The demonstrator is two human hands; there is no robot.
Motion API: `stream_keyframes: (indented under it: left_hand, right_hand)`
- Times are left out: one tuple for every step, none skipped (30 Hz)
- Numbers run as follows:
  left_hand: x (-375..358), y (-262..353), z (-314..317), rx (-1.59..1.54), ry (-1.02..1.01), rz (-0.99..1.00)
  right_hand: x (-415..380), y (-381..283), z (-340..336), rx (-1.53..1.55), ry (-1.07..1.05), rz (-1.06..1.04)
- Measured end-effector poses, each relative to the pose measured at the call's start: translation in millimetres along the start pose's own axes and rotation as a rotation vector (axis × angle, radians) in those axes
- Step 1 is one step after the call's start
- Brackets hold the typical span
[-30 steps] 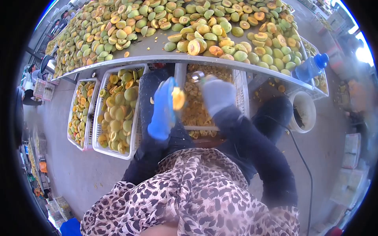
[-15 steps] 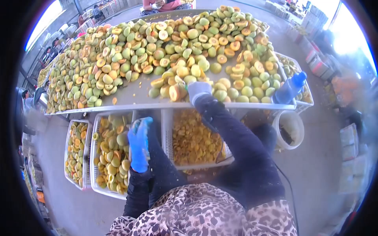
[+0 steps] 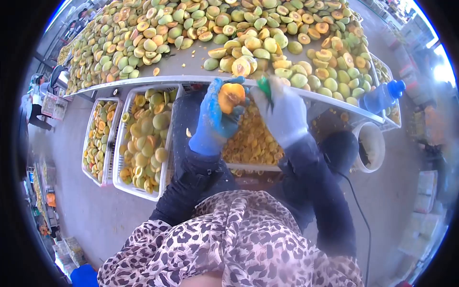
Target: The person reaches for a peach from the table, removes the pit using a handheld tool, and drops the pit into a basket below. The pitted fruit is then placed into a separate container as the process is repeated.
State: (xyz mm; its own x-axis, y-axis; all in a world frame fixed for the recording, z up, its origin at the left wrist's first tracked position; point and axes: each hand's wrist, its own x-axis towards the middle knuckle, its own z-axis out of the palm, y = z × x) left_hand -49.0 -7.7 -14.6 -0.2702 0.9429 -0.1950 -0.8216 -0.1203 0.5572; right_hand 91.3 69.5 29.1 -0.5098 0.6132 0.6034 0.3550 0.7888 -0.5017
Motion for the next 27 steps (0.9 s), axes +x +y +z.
stream_keyframes:
  left_hand:
    - [-6.3, -4.5, 5.4, 0.142, 0.048, 0.135]
    - [-10.8, -7.3, 5.7, 0.145, 0.055, 0.131]
    - [-12.3, -8.3, 6.3, 0.075, 0.016, 0.139]
    - [-13.7, -9.3, 8.6, 0.005, -0.027, 0.148]
    - [-16.0, -11.4, 13.2, -0.054, -0.018, 0.134]
    - [-18.7, -14.2, 14.8, -0.051, -0.019, 0.132]
    - [-21.5, -16.2, 16.0, 0.012, -0.079, 0.213]
    - [-24.6, -17.8, 17.1, 0.074, -0.139, 0.293]
    - [-30.8, -15.5, 25.8, -0.062, -0.115, 0.269]
    - [-33.4, -18.8, 26.7, -0.06, -0.117, 0.269]
    - [-35.5, -22.9, 26.9, 0.045, -0.045, 0.388]
    - [-37.4, -25.4, 25.9, 0.15, 0.03, 0.505]
    - [-37.8, -23.6, 22.4, 0.151, 0.035, 0.505]
    - [-36.1, -18.6, 17.3, 0.293, 0.038, 0.423]
    - [-33.8, -13.4, 13.1, 0.434, 0.038, 0.337]
    - [-31.7, -8.1, 10.4, 0.435, 0.04, 0.332]
    - [-29.4, -3.0, 8.4, 0.454, -0.072, 0.282]
    - [-28.8, -1.5, 7.5, 0.471, -0.183, 0.229]
    - [-29.2, -2.7, 7.5, 0.47, -0.18, 0.223]
    - [-28.5, -3.0, 8.4, 0.494, -0.167, 0.238]
    - [-26.9, -2.8, 10.1, 0.518, -0.159, 0.253]
    - [-28.6, -6.3, 13.9, 0.518, -0.164, 0.251]
    - [-33.9, -13.5, 19.8, 0.43, -0.038, 0.29]
    - [-39.2, -19.7, 24.1, 0.341, 0.089, 0.332]
    - [-42.2, -29.5, 15.7, 0.291, 0.101, 0.429]
    - [-33.8, -35.1, -2.9, 0.293, 0.104, 0.436]
    - [-22.1, -42.2, -31.9, 0.386, 0.044, 0.296]
  right_hand:
    - [-12.1, -11.9, -7.2, 0.04, -0.129, 0.059]
    - [-24.6, -22.2, -11.2, 0.081, -0.258, 0.122]
    - [-35.4, -29.1, -8.2, 0.078, -0.28, 0.172]
    - [-40.2, -33.8, -5.2, 0.081, -0.278, 0.175]
    - [-44.1, -38.3, -2.8, 0.107, -0.26, 0.201]
    - [-47.8, -41.1, -0.4, 0.132, -0.242, 0.225]
    - [-51.9, -40.0, 5.1, 0.146, -0.212, 0.211]
    - [-52.7, -42.4, 5.2, 0.149, -0.21, 0.21]
    - [-53.7, -44.4, 5.3, 0.038, -0.218, 0.195]
    - [-54.4, -45.5, 4.9, -0.074, -0.225, 0.179]
    - [-54.5, -47.0, 3.0, -0.074, -0.223, 0.179]
    - [-54.2, -49.7, -0.1, -0.14, -0.26, 0.157]
    - [-54.7, -52.6, -2.2, -0.202, -0.301, 0.135]
    - [-55.6, -53.5, -4.3, -0.197, -0.306, 0.137]
    - [-55.8, -51.8, -7.0, -0.189, -0.373, 0.144]
    - [-56.1, -49.1, -9.3, -0.183, -0.44, 0.152]
    - [-56.3, -45.5, -10.3, -0.184, -0.443, 0.156]
    - [-57.1, -41.8, -10.6, -0.138, -0.478, 0.155]
    - [-58.9, -39.5, -10.1, -0.092, -0.514, 0.154]
    - [-61.5, -38.8, -8.0, -0.092, -0.515, 0.157]
    - [-65.0, -38.8, -4.6, -0.043, -0.45, 0.175]
    - [-68.4, -38.6, -2.7, 0.004, -0.385, 0.191]
    - [-71.5, -38.7, -3.4, 0.0, -0.382, 0.188]
    - [-74.5, -39.5, -4.2, 0.16, -0.232, 0.208]
    - [-75.8, -39.6, -3.4, 0.324, -0.082, 0.226]
    - [-76.5, -33.0, -5.8, 0.33, -0.083, 0.221]
    - [-78.2, -20.8, -12.2, 0.439, -0.058, 0.387]
